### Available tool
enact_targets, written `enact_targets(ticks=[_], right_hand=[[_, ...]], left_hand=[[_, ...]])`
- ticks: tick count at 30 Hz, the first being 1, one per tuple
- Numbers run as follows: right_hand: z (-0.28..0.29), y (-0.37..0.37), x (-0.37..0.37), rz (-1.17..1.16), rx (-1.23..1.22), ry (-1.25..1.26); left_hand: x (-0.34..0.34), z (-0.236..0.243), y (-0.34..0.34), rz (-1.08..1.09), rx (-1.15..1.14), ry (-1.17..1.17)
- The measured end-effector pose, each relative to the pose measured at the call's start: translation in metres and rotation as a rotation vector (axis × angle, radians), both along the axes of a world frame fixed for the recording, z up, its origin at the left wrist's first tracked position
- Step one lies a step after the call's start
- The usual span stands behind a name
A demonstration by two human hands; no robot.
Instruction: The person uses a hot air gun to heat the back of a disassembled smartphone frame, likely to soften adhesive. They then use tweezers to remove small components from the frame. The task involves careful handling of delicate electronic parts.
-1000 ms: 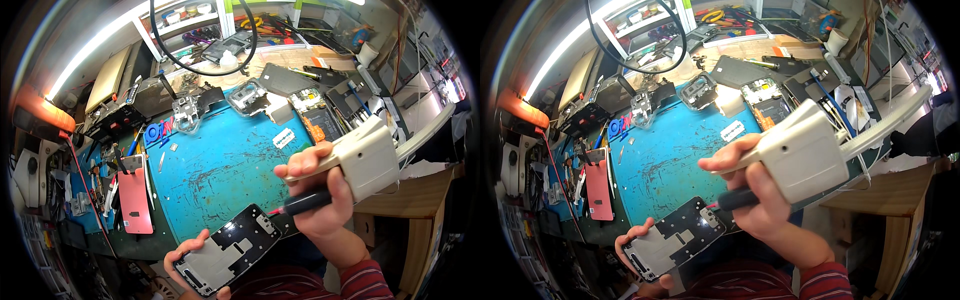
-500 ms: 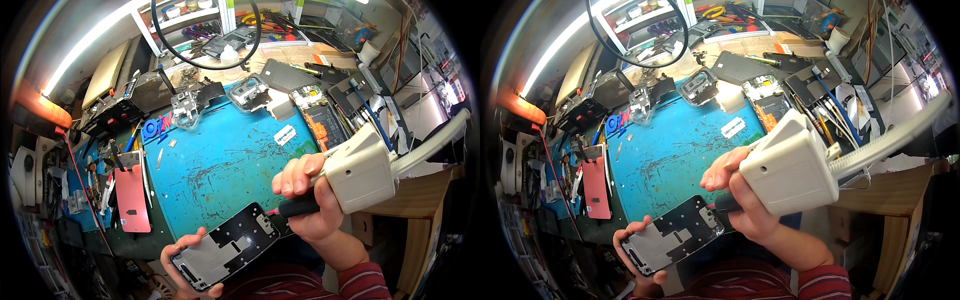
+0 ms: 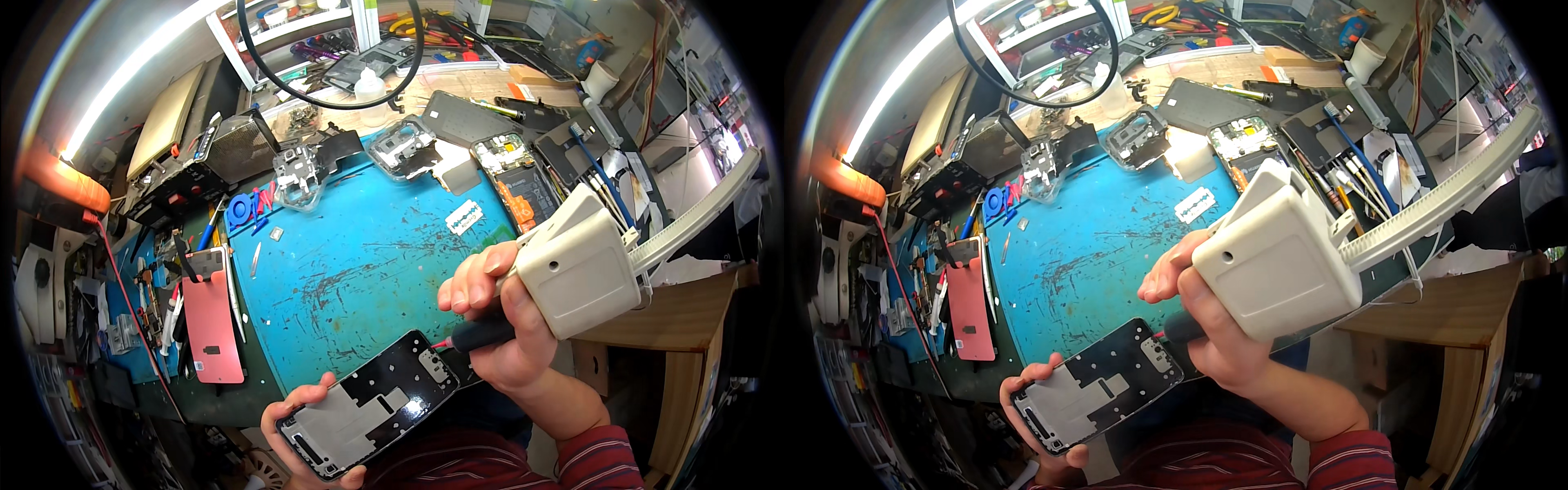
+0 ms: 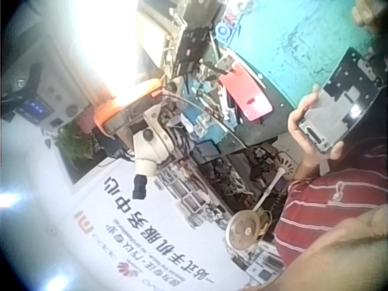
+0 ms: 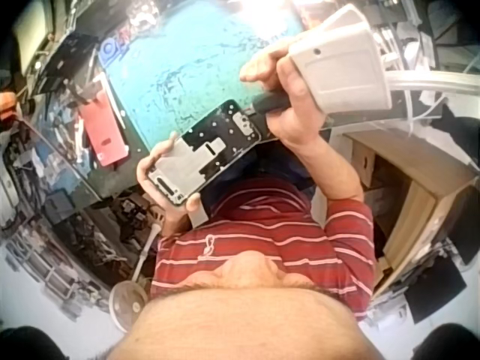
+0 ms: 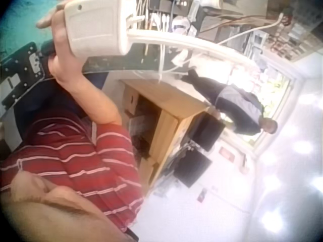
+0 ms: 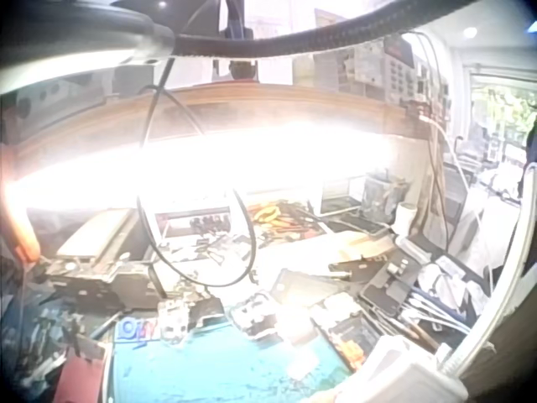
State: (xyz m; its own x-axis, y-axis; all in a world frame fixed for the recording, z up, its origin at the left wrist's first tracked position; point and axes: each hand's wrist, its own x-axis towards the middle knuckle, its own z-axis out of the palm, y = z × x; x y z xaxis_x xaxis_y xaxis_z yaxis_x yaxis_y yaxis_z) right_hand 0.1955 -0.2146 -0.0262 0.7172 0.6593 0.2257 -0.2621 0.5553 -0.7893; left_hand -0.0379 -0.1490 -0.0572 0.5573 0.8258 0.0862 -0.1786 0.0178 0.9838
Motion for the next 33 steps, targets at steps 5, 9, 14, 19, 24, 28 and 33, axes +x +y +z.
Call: enact_targets(ticks=[5, 9, 14, 19, 24, 28, 33], right_hand=[[-0.0007, 0.0004, 0.0002, -0.004, -0.002, -0.005], [0.0005, -0.0006, -0.0022, 0.013, -0.005, -0.044], [0.0003, -0.0043, -0.0020, 0.100, 0.024, -0.172], [0.0020, -0.0052, -0.0020, 0.098, 0.013, -0.178], [0.0022, -0.0048, -0.0013, 0.108, 0.023, -0.159], [0.0010, -0.0042, -0.0018, 0.113, 0.030, -0.149], [0.0015, -0.0040, -0.0033, 0.111, 0.039, -0.106]], left_hand=[[-0.0009, 0.0013, 0.0002, -0.002, 0.002, 0.018], [-0.0013, 0.0004, 0.0006, -0.008, 0.010, 0.019], [-0.0039, 0.0046, -0.0016, -0.013, 0.004, 0.049], [-0.0032, 0.0037, -0.0019, -0.021, 0.018, 0.031], [-0.0027, 0.0041, -0.0034, -0.009, 0.010, 0.029], [-0.0015, 0.0061, -0.0042, 0.001, -0.002, 0.039], [-0.0014, 0.0061, -0.0037, -0.008, -0.003, 0.046]])
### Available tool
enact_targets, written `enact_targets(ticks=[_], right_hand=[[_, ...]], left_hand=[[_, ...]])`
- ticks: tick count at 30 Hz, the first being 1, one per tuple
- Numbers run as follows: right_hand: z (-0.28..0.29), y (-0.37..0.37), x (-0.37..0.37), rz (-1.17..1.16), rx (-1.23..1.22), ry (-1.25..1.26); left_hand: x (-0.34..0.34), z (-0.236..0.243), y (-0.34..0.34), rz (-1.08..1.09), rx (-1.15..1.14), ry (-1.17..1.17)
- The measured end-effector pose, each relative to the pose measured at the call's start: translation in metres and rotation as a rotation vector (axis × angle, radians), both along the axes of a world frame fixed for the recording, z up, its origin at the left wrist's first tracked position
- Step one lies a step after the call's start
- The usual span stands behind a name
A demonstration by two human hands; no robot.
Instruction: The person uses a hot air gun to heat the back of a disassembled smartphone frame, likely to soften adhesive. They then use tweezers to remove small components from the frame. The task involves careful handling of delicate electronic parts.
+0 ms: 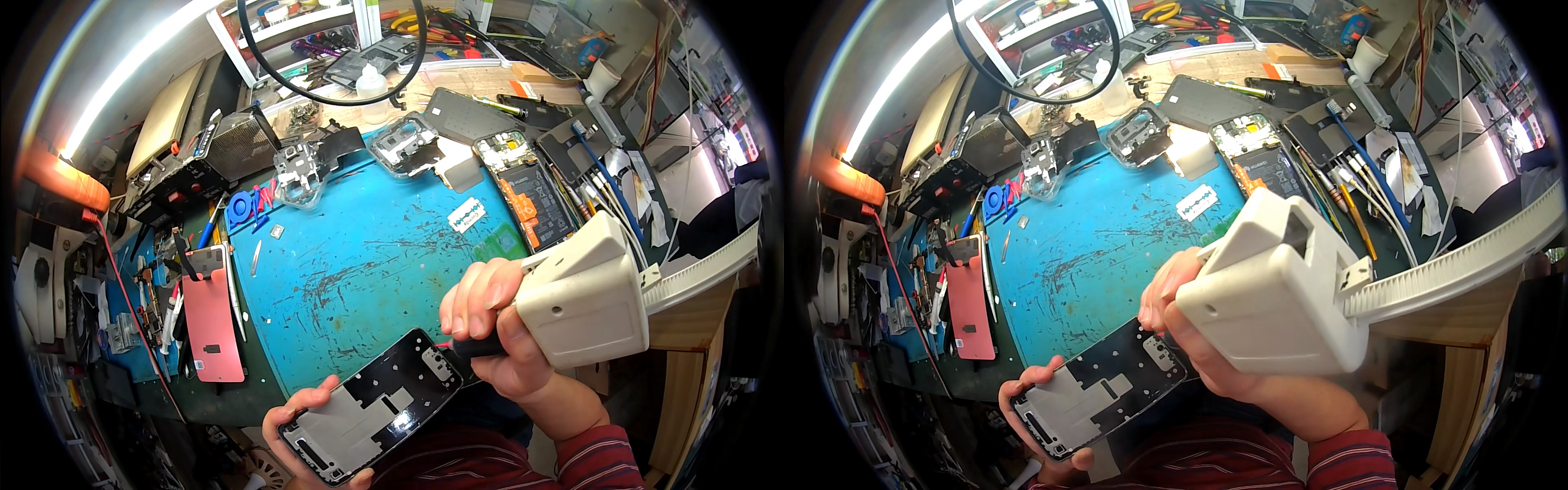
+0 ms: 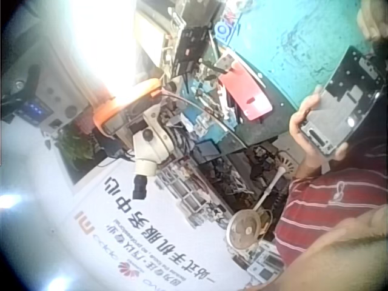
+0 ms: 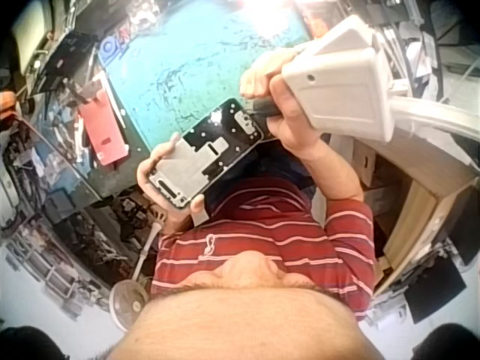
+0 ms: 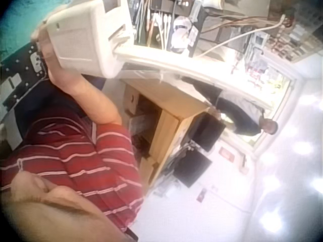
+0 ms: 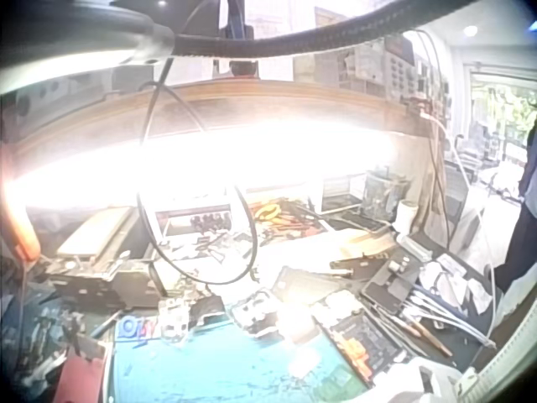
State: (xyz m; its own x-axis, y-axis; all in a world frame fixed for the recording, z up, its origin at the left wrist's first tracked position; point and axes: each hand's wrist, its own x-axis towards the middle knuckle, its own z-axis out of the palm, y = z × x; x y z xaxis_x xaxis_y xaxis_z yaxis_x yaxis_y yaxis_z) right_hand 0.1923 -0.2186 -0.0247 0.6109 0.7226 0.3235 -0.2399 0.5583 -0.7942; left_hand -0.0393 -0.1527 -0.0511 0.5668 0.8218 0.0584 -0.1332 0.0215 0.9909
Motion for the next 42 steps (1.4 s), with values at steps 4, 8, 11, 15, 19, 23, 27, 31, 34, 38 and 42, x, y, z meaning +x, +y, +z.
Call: enact_targets(ticks=[4, 8, 11, 15, 19, 23, 27, 31, 34, 38, 42], right_hand=[[0.0010, -0.0005, 0.0006, -0.008, -0.021, -0.017], [0.0014, -0.0006, 0.0004, -0.003, -0.019, -0.009], [0.0021, -0.0011, 0.0003, 0.002, -0.021, 0.001], [0.0008, -0.0009, 0.0006, 0.009, -0.014, 0.007], [0.0000, -0.0013, 0.0005, 0.014, -0.016, 0.015], [0.0002, -0.0010, 0.0003, 0.022, -0.005, 0.030], [-0.0004, -0.0012, 0.0007, 0.023, -0.007, 0.033], [-0.0008, -0.0010, 0.0009, 0.022, -0.003, 0.044], [-0.0010, -0.0018, 0.0022, 0.035, -0.009, 0.033], [-0.0009, -0.0027, 0.0018, 0.032, -0.014, 0.040], [-0.0003, -0.0043, 0.0022, 0.030, -0.023, 0.048]], left_hand=[[0.0013, 0.0017, -0.0008, 0.013, 0.009, 0.021], [0.0018, 0.0024, -0.0008, 0.017, 0.025, 0.036], [0.0020, 0.0029, -0.0005, 0.012, 0.029, 0.037], [0.0010, 0.0022, 0.0004, 0.009, 0.048, 0.044], [0.0023, 0.0023, -0.0012, 0.028, 0.046, 0.041], [0.0031, 0.0023, -0.0015, 0.030, 0.049, 0.035], [0.0035, 0.0018, -0.0012, 0.028, 0.054, 0.030], [0.0024, -0.0001, -0.0012, 0.032, 0.070, 0.029], [0.0031, 0.0002, -0.0022, 0.046, 0.068, 0.032], [0.0027, 0.0006, -0.0019, 0.049, 0.075, 0.039], [0.0042, 0.0007, -0.0014, 0.045, 0.081, 0.033]])
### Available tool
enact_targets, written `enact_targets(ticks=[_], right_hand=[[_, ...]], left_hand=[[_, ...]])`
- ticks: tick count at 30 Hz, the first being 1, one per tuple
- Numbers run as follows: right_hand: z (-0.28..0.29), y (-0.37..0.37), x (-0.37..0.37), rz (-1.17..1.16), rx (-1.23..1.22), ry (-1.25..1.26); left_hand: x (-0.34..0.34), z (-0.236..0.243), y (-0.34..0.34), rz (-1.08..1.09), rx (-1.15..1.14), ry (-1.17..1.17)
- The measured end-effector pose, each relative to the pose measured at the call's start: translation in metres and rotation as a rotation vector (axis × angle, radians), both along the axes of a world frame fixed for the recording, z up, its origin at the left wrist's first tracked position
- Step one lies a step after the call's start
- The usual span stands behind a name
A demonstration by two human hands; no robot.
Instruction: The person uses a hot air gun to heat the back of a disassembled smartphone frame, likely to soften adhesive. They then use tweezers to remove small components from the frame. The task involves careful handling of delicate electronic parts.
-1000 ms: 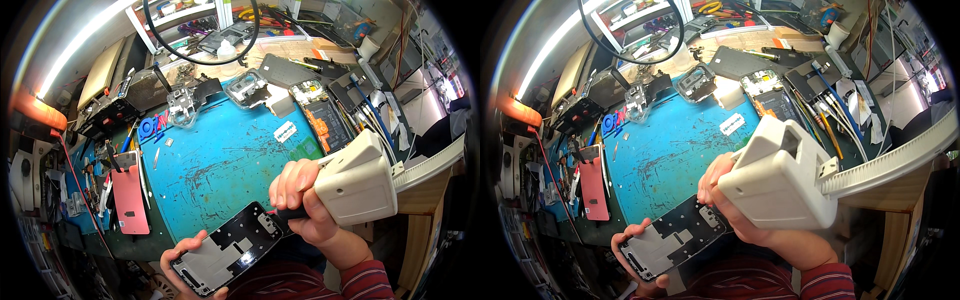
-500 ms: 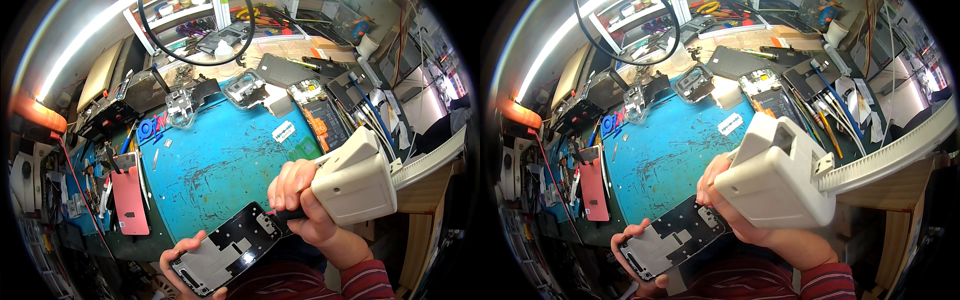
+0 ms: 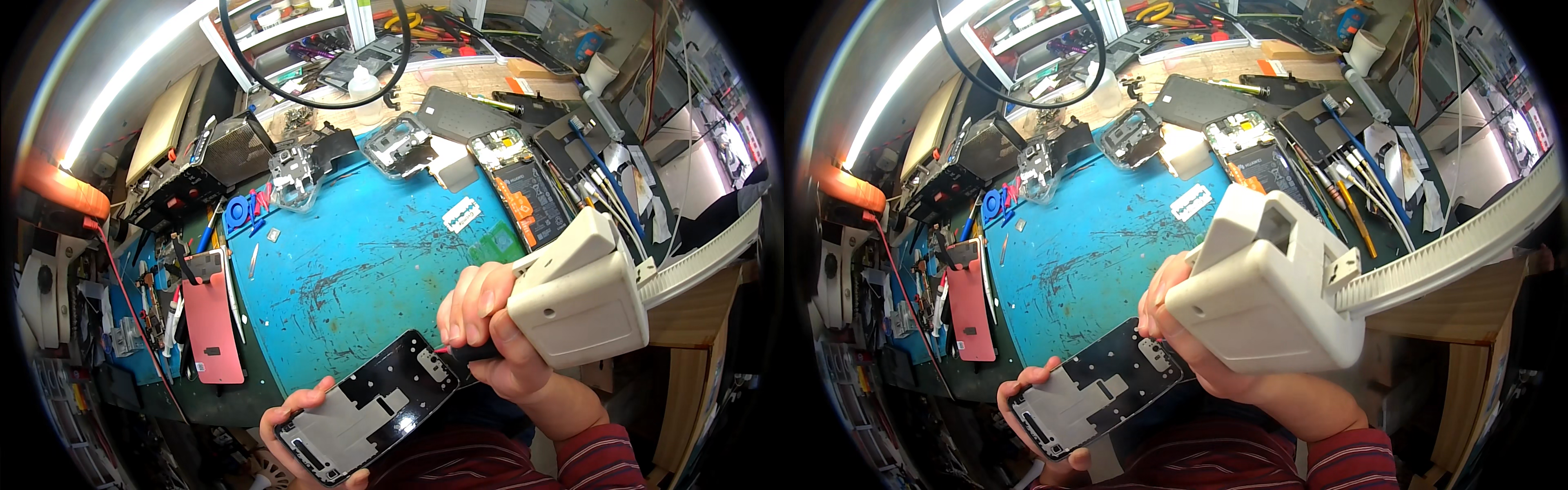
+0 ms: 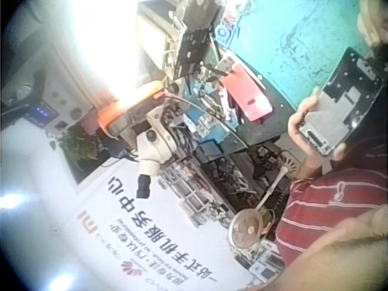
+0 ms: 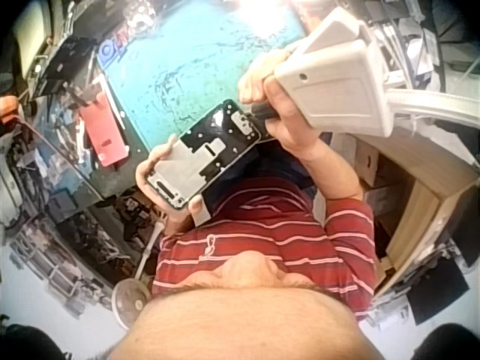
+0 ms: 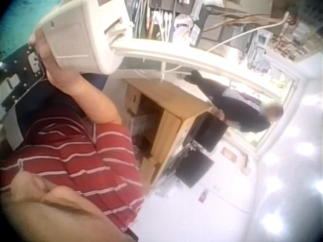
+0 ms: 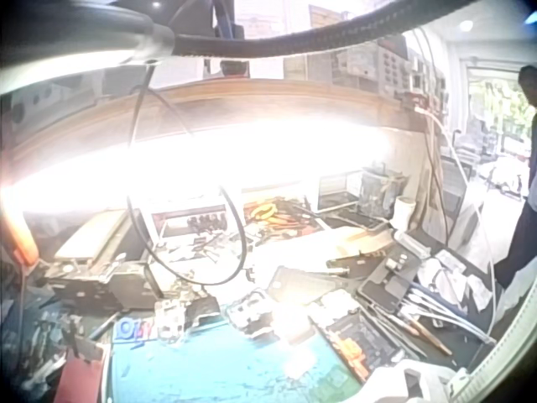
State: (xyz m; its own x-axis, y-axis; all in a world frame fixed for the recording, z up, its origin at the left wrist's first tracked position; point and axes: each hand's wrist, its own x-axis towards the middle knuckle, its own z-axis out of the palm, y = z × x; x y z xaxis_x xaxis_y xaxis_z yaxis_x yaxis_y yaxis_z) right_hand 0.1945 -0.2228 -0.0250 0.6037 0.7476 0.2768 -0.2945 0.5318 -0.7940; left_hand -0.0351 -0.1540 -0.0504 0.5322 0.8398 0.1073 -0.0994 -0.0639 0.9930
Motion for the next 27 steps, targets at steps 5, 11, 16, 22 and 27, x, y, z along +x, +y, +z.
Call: enact_targets(ticks=[5, 11, 16, 22, 27], right_hand=[[0.0000, -0.0015, -0.0001, 0.011, -0.005, -0.011], [0.0007, -0.0035, -0.0005, 0.008, -0.021, -0.009], [0.0011, -0.0043, 0.0001, 0.027, -0.018, -0.003], [-0.0023, -0.0054, 0.0002, 0.026, 0.010, -0.001], [-0.0024, -0.0062, -0.0004, 0.029, 0.018, 0.018]], left_hand=[[0.0010, 0.0034, -0.0023, 0.017, -0.026, -0.006], [0.0006, 0.0006, -0.0010, -0.001, -0.014, -0.034], [-0.0010, -0.0007, -0.0001, -0.017, -0.014, -0.039], [-0.0013, -0.0013, -0.0003, -0.017, -0.002, -0.032], [0.0000, -0.0018, -0.0003, -0.015, 0.007, -0.041]])
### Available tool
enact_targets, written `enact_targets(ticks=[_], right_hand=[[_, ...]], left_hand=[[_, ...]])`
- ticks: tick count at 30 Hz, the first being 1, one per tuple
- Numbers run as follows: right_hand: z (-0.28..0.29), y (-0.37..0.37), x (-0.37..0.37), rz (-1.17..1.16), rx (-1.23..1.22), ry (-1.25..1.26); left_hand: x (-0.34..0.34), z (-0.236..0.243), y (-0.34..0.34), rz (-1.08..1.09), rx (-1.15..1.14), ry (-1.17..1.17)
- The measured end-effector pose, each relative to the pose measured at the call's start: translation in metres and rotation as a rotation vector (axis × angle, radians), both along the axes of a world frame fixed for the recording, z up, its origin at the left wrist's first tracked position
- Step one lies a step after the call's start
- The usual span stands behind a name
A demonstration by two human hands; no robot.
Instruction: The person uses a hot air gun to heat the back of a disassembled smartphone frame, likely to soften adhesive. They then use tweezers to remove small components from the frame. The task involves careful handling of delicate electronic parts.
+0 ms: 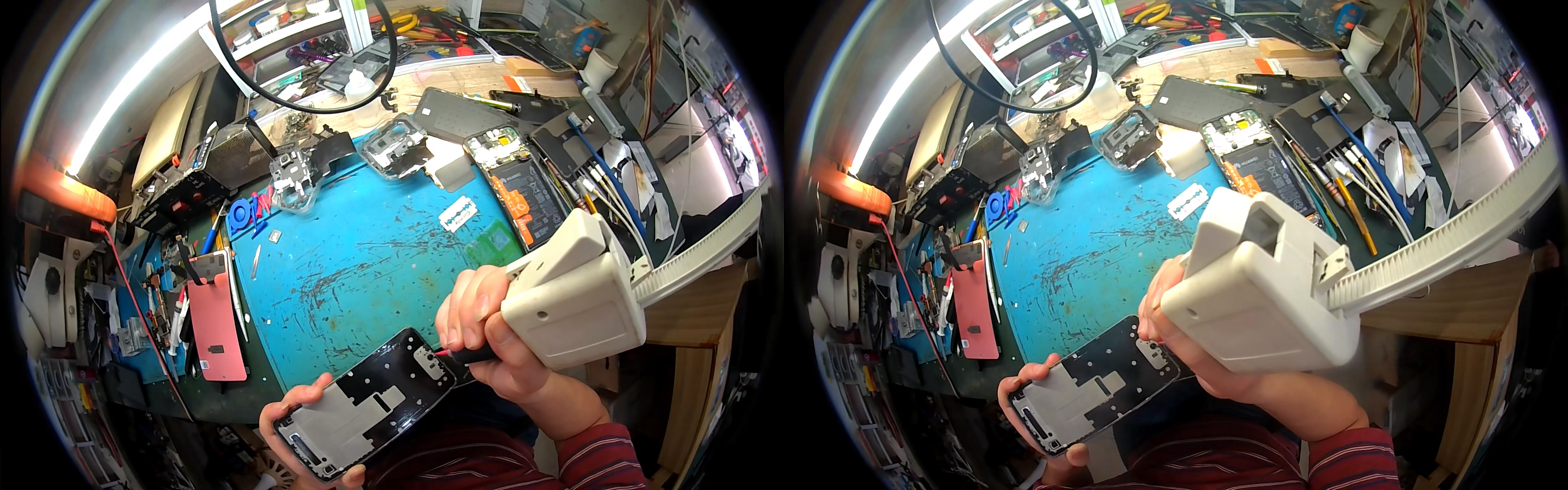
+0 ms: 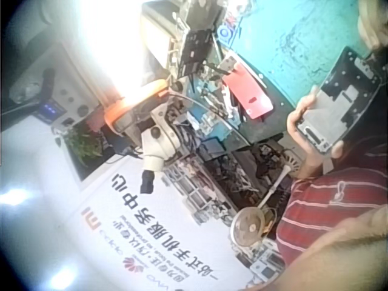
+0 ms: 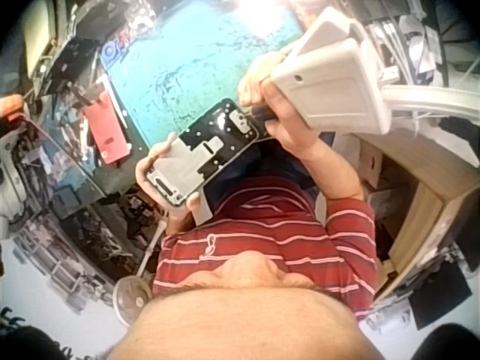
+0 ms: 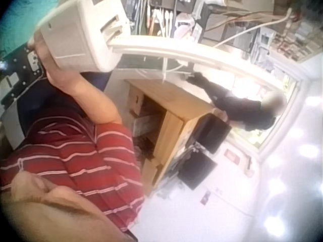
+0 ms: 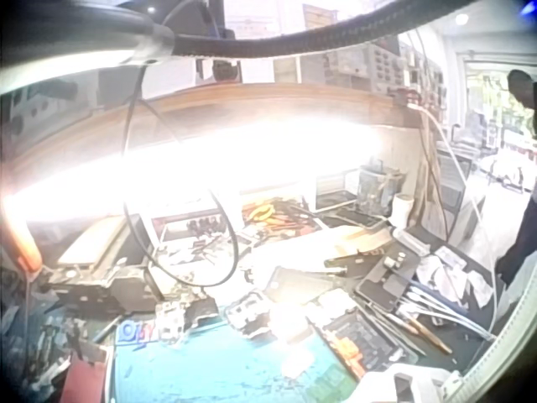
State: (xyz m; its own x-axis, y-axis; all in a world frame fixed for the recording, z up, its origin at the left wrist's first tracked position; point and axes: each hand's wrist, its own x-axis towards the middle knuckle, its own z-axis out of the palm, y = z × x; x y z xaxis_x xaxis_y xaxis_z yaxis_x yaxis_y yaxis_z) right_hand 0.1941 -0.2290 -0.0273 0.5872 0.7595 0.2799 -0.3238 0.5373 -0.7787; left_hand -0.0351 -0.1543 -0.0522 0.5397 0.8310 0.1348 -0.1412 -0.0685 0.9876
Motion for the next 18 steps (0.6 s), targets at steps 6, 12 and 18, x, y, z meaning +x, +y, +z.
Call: enact_targets(ticks=[6, 12, 18], right_hand=[[-0.0001, -0.0014, -0.0007, 0.004, -0.001, 0.028], [-0.0007, -0.0038, -0.0005, 0.006, -0.016, 0.030], [0.0022, -0.0072, -0.0007, 0.006, -0.031, 0.025]], left_hand=[[0.0037, 0.0028, -0.0016, 0.021, -0.026, -0.012], [0.0059, 0.0056, -0.0026, 0.031, -0.020, -0.005], [0.0047, 0.0035, -0.0026, 0.026, 0.019, 0.003]])
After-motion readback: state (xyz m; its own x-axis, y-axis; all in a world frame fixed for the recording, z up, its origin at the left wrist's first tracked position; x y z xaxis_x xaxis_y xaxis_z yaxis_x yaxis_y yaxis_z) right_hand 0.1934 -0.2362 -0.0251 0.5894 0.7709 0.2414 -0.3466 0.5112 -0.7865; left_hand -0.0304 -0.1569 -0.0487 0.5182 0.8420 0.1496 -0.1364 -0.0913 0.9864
